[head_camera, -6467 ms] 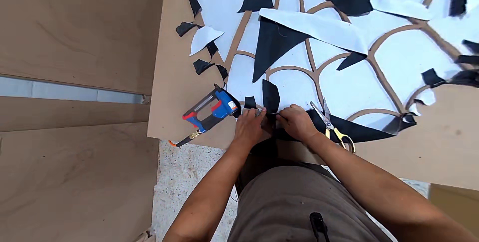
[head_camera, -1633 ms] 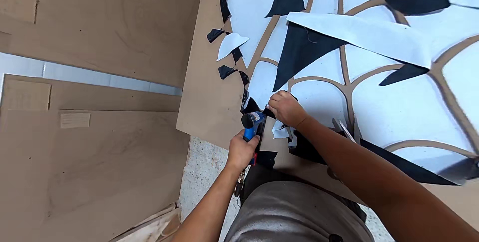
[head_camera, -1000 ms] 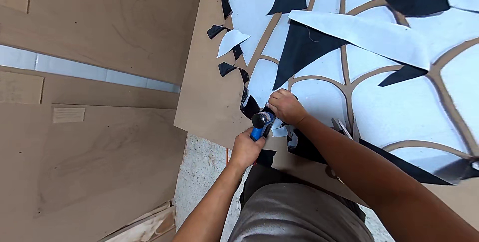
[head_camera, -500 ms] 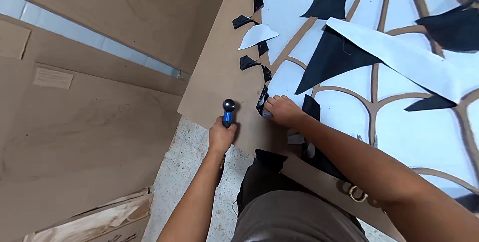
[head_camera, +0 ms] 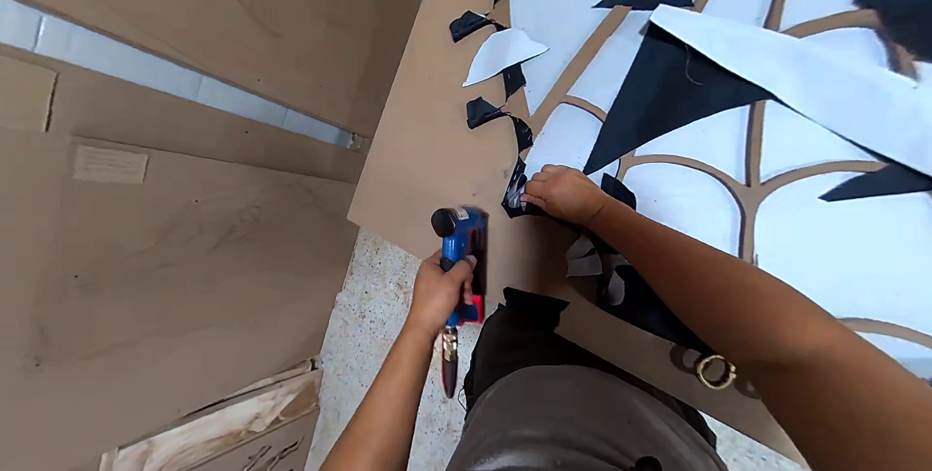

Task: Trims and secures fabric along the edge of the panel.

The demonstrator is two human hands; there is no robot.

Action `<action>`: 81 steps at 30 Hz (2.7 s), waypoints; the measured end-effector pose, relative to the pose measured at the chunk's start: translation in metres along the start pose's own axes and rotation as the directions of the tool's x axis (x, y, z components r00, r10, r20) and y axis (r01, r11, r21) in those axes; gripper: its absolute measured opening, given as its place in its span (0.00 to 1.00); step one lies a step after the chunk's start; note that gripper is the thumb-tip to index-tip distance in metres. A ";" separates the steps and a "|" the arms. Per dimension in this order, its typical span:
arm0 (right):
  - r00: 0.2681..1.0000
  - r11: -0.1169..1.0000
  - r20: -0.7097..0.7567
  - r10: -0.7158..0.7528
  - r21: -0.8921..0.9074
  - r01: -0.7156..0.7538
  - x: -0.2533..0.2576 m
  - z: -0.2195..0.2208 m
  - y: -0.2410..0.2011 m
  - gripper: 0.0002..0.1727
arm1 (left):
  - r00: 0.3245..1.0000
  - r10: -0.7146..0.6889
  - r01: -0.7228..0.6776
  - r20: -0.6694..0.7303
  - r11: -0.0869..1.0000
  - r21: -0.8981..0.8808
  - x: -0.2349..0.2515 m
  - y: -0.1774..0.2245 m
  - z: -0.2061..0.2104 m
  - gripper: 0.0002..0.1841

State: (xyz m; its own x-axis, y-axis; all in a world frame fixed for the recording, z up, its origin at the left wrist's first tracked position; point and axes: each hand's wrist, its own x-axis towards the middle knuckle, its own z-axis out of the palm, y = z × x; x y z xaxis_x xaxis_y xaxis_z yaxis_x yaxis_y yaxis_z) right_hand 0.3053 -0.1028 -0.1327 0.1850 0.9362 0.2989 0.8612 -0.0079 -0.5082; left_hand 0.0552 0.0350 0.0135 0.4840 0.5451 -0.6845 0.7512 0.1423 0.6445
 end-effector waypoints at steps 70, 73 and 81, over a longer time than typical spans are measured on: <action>0.895 0.824 -0.069 0.442 0.425 -0.374 0.015 -0.015 -0.026 0.17 | 0.999 -0.036 0.024 -0.039 0.962 -0.270 -0.019 0.019 0.038 0.11; 0.767 0.736 -0.135 0.627 0.426 -0.527 -0.046 -0.074 -0.054 0.17 | 0.992 0.009 -0.020 -0.122 0.996 -0.085 -0.006 0.026 -0.001 0.13; 0.458 0.424 -0.155 0.875 -0.210 -0.881 -0.284 -0.068 -0.188 0.55 | 0.950 0.313 -0.153 -0.016 0.508 0.847 0.080 0.051 -0.018 0.37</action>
State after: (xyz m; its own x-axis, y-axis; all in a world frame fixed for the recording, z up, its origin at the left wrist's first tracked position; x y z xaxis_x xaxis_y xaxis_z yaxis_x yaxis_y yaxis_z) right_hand 0.1229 -0.3907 -0.0674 0.9120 0.3674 -0.1824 0.3015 -0.9019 -0.3092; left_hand 0.1246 0.1003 -0.0020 0.6873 0.5755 -0.4431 0.6882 -0.7112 0.1437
